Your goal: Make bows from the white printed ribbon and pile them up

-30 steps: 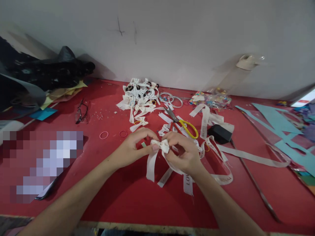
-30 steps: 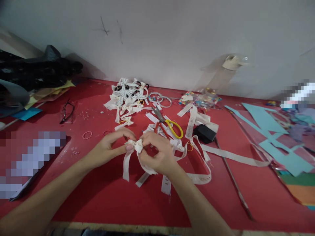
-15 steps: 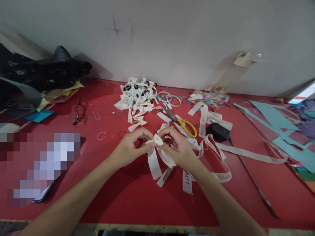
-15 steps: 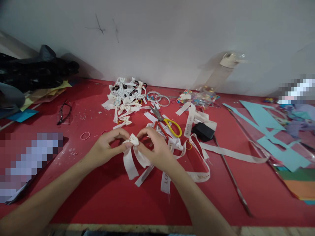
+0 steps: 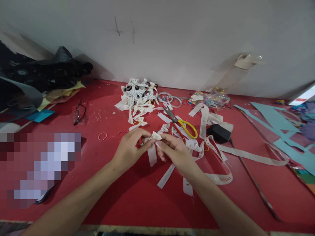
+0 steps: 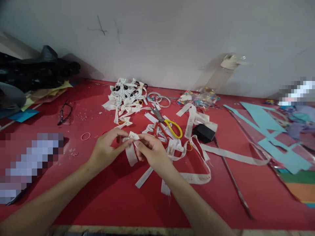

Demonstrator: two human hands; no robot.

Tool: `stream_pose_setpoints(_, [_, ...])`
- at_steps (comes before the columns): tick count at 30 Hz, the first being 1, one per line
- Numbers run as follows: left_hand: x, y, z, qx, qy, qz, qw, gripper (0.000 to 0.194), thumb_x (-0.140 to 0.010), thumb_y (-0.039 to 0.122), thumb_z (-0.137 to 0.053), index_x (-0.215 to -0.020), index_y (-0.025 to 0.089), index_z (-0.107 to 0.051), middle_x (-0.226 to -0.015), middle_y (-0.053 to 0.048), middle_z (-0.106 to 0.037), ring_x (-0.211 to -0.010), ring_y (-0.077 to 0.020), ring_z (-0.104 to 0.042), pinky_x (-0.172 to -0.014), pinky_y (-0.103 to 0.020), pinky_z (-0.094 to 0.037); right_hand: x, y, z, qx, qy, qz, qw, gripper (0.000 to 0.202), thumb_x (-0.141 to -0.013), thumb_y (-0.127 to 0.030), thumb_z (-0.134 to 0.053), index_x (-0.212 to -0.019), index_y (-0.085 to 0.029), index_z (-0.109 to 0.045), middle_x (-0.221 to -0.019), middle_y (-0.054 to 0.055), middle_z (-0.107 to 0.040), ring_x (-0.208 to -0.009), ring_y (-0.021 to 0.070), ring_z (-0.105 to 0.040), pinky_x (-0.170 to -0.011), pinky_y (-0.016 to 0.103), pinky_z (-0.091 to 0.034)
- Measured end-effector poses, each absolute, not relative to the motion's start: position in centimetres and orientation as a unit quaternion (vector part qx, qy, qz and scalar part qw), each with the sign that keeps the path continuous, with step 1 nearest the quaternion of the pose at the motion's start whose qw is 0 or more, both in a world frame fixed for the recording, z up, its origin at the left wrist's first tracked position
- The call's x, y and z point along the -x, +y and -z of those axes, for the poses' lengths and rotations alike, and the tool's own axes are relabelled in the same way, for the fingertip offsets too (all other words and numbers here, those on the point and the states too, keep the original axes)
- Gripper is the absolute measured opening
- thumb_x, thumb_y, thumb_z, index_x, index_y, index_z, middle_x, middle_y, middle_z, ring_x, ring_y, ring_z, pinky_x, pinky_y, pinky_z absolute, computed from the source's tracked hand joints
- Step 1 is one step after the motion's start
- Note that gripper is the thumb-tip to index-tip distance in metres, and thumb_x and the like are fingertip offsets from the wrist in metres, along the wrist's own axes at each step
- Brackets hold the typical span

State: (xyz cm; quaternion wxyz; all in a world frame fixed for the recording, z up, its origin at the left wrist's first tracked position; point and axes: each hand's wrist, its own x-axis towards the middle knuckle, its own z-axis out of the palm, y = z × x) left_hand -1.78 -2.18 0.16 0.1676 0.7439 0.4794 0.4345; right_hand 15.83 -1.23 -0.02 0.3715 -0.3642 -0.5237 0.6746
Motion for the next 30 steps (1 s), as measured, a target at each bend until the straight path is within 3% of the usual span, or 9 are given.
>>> stream_pose_setpoints(6, [1.9, -2.2, 0.4, -0.761, 0.476, -0.436, 0.063, 0.008, -0.09, 0.025, -0.058, -0.086, 0.018, -0.06, -0.071, 0.002, -0.063, -0.066, -0.0114, -0.055, -0.063, -0.023, -0.042, -15.4, -2.0, 0.0, 0.329, -0.424, -0.749, 0.389, 0.009, -0.087, -0.024, -0.061, -0.092, -0.017, -0.062, -0.052, -0.007, -0.045, -0.045, 0.0043, -0.039, -0.045, 0.02, -0.026])
stream_pose_setpoints(11, [1.4, -2.3, 0.1, -0.711, 0.514, -0.462, 0.129, 0.006, -0.09, 0.023, -0.058, -0.086, 0.019, -0.061, -0.075, 0.001, -0.065, -0.066, -0.0102, -0.055, -0.064, -0.021, -0.044, -15.3, -2.2, -0.1, 0.301, -0.363, -0.784, 0.404, 0.013, -0.085, -0.018, -0.061, -0.098, -0.017, -0.062, -0.051, -0.009, -0.043, -0.044, 0.0033, -0.035, -0.047, 0.021, -0.021])
stream_pose_setpoints(15, [1.3, -2.3, -0.2, -0.695, 0.512, -0.472, 0.176, 0.009, -0.089, 0.026, -0.058, -0.086, 0.018, -0.061, -0.073, 0.001, -0.064, -0.064, -0.0101, -0.054, -0.062, -0.021, -0.044, -15.2, -2.3, -0.3, 0.321, -0.367, -0.779, 0.394, 0.016, -0.084, -0.022, -0.063, -0.099, -0.017, -0.061, -0.05, -0.009, -0.043, -0.043, 0.0037, -0.035, -0.046, 0.02, -0.023])
stream_pose_setpoints(18, [1.6, -2.3, -0.3, -0.708, 0.489, -0.474, 0.187, 0.006, -0.088, 0.023, -0.058, -0.088, 0.018, -0.06, -0.075, 0.001, -0.064, -0.065, -0.0101, -0.055, -0.063, -0.021, -0.044, -15.1, -2.3, -0.5, 0.357, -0.46, -0.718, 0.382, 0.017, -0.086, -0.033, -0.062, -0.096, -0.019, -0.062, -0.054, -0.007, -0.048, -0.047, 0.0062, -0.042, -0.049, 0.021, -0.033])
stream_pose_setpoints(21, [1.6, -2.6, -0.5, -0.72, 0.463, -0.46, 0.236, 0.009, -0.088, 0.023, -0.058, -0.095, 0.018, -0.06, -0.085, -0.001, -0.066, -0.073, -0.011, -0.059, -0.068, -0.021, -0.045, -15.1, -2.2, -0.7, 0.406, -0.569, -0.591, 0.402, 0.019, -0.087, -0.038, -0.061, -0.089, -0.019, -0.063, -0.074, -0.001, -0.059, -0.068, 0.0108, -0.055, -0.065, 0.023, -0.043])
stream_pose_setpoints(23, [1.5, -2.8, -0.6, -0.72, 0.446, -0.448, 0.287, 0.013, -0.089, 0.024, -0.057, -0.101, 0.02, -0.059, -0.093, -0.001, -0.066, -0.082, -0.012, -0.06, -0.075, -0.022, -0.046, -15.3, -2.2, -0.9, 0.439, -0.601, -0.515, 0.426, 0.02, -0.089, -0.038, -0.058, -0.085, -0.019, -0.063, -0.08, 0.0, -0.06, -0.074, 0.0116, -0.055, -0.068, 0.023, -0.043])
stream_pose_setpoints(25, [1.3, -2.9, -0.6, -0.709, 0.447, -0.43, 0.337, 0.015, -0.089, 0.027, -0.057, -0.103, 0.021, -0.058, -0.095, -0.001, -0.065, -0.086, -0.0124, -0.06, -0.078, -0.023, -0.046, -15.4, -2.2, -1.0, 0.458, -0.617, -0.469, 0.436, 0.022, -0.091, -0.038, -0.056, -0.08, -0.019, -0.062, -0.074, -0.001, -0.058, -0.068, 0.0109, -0.052, -0.064, 0.022, -0.041])
stream_pose_setpoints(30, [1.0, -2.9, -0.8, -0.658, 0.47, -0.398, 0.433, 0.015, -0.09, 0.035, -0.055, -0.094, 0.02, -0.058, -0.085, 0.002, -0.058, -0.077, -0.0109, -0.054, -0.07, -0.022, -0.043, -15.6, -2.4, -0.8, 0.454, -0.646, -0.424, 0.443, 0.019, -0.092, -0.035, -0.055, -0.081, -0.02, -0.061, -0.074, -0.002, -0.059, -0.07, 0.0109, -0.053, -0.066, 0.022, -0.041])
